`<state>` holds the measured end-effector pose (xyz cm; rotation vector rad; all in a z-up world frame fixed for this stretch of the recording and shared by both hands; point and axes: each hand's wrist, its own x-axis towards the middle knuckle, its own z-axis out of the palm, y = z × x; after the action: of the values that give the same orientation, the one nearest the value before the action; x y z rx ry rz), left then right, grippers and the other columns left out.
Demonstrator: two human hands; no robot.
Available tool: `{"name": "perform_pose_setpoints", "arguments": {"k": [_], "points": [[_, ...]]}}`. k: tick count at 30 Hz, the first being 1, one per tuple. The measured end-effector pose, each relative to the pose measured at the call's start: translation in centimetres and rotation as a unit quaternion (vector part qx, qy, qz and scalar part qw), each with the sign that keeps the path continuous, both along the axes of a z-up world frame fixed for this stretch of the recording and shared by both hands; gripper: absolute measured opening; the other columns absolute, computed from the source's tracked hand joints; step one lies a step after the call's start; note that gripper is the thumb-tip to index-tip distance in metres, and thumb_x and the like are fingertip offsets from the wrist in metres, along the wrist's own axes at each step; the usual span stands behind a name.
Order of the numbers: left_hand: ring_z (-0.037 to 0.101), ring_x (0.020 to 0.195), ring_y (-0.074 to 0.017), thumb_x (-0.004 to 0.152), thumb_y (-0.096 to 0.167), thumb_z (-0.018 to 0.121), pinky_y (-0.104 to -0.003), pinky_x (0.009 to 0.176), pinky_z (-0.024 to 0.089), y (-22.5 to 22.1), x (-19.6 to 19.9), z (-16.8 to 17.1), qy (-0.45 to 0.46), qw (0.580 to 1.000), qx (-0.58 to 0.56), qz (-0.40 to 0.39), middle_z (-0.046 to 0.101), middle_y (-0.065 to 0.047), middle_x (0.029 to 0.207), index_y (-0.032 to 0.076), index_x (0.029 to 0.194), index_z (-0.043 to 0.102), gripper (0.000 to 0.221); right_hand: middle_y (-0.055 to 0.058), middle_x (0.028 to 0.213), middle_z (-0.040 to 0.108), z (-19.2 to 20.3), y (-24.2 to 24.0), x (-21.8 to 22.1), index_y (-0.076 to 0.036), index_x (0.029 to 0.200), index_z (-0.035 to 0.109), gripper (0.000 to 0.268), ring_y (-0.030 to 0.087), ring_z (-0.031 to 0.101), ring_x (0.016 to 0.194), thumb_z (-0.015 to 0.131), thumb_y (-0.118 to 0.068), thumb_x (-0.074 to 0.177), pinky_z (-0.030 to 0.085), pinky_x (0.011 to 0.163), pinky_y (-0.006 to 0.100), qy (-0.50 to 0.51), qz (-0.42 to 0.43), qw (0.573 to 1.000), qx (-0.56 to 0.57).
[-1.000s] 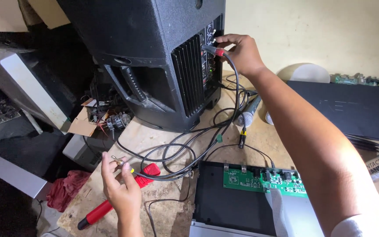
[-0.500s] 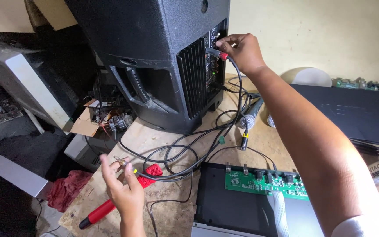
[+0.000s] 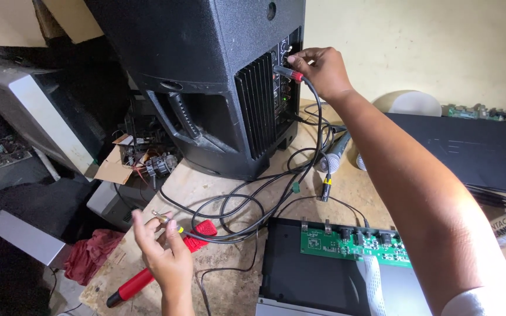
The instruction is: Connecting audio cables between a powered speaker and an amplifier unit, then organizing the cables.
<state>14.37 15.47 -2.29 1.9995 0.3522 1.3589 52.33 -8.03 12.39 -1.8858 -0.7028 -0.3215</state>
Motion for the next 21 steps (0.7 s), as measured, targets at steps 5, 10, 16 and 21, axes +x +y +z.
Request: {"name": "perform_pose_setpoints", "arguments": {"k": [5, 10, 16, 21], "points": [[0.072, 0.109, -0.0316, 0.105, -0.001, 0.055, -0.034, 0.084, 0.06, -0.3, 0.0, 0.7, -0.011, 0.999, 0.039, 0.008, 0.065, -0.025, 0.123, -0.005, 0.149, 0.042, 0.046, 0.009, 0.105, 0.079, 0.1, 0.0, 0.1, -0.008, 0.109, 0.079, 0.026, 0.019, 0.07, 0.098, 0.074, -0.031, 0.099, 0.055, 0.092, 0.036, -0.005, -0.004, 1.0, -0.006], [0.072, 0.105, -0.0306, 0.106, -0.001, 0.056, -0.035, 0.085, 0.06, -0.2, 0.0, 1.2, -0.007, 0.997, 0.075, 0.031, 0.064, -0.026, 0.129, -0.008, 0.14, 0.056, 0.034, 0.01, 0.107, 0.079, 0.5, -0.1, 0.1, -0.008, 0.11, 0.08, 0.025, 0.023, 0.07, 0.099, 0.074, -0.03, 0.1, 0.055, 0.087, 0.039, -0.028, -0.016, 0.999, -0.033], [0.072, 0.104, -0.0324, 0.107, -0.001, 0.057, -0.036, 0.082, 0.061, -0.1, 0.1, 0.9, -0.018, 0.995, 0.087, 0.047, 0.064, -0.025, 0.12, -0.008, 0.144, 0.053, 0.038, 0.012, 0.104, 0.079, 0.4, 0.0, 0.7, -0.006, 0.113, 0.079, 0.038, 0.021, 0.068, 0.092, 0.069, -0.041, 0.101, 0.052, 0.081, 0.037, 0.016, -0.017, 0.998, -0.057], [0.069, 0.108, -0.0336, 0.107, 0.001, 0.058, -0.037, 0.084, 0.061, 0.0, 0.0, 0.7, -0.024, 0.995, 0.082, 0.06, 0.064, -0.028, 0.127, -0.009, 0.145, 0.052, 0.04, 0.003, 0.099, 0.079, -0.3, 0.4, 1.2, -0.014, 0.101, 0.08, 0.008, 0.008, 0.068, 0.076, 0.083, -0.014, 0.093, 0.062, 0.076, 0.023, -0.051, 0.019, 0.998, 0.031]]}}
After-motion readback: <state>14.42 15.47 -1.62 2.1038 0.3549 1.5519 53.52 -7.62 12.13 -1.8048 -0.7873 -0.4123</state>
